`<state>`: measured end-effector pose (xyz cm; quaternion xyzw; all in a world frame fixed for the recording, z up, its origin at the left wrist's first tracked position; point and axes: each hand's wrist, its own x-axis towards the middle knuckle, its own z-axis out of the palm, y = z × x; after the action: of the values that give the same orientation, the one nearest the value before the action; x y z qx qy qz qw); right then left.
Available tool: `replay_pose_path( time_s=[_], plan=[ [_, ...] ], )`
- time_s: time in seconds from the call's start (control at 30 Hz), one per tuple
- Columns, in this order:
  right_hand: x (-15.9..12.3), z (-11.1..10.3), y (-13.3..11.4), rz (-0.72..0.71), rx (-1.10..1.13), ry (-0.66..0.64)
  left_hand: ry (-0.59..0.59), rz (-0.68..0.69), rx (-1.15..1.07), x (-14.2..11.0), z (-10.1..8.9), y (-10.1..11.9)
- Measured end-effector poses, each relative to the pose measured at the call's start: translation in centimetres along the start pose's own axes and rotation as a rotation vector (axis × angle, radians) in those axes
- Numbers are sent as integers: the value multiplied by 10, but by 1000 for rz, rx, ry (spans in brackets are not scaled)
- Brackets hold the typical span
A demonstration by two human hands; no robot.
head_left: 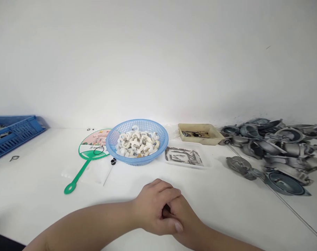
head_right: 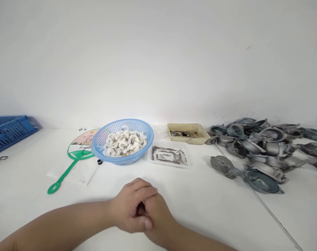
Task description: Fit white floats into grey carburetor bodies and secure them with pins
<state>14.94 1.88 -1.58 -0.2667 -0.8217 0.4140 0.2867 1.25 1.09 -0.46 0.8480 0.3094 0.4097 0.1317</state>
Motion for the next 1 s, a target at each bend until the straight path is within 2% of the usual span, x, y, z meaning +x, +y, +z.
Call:
replay_pose_path(
  time_s=[0.23, 0.53, 0.73, 0.9, 1.0],
  plan=[
    [0, -1, 1, 3, 11, -4, 13, 7, 9, 0, 2, -1],
    [0, 4, 17, 58, 52, 15, -8, -5, 12, 0, 2, -3],
    [3, -2, 0, 148, 189, 1, -9, -19, -11, -1, 1, -5],
    [3, -9, -14, 134, 342, -2, 43, -46, -48, -3, 2, -8],
    [1, -13, -16, 69, 409, -27, 49, -53, -93, -4, 1, -9]
  ],
)
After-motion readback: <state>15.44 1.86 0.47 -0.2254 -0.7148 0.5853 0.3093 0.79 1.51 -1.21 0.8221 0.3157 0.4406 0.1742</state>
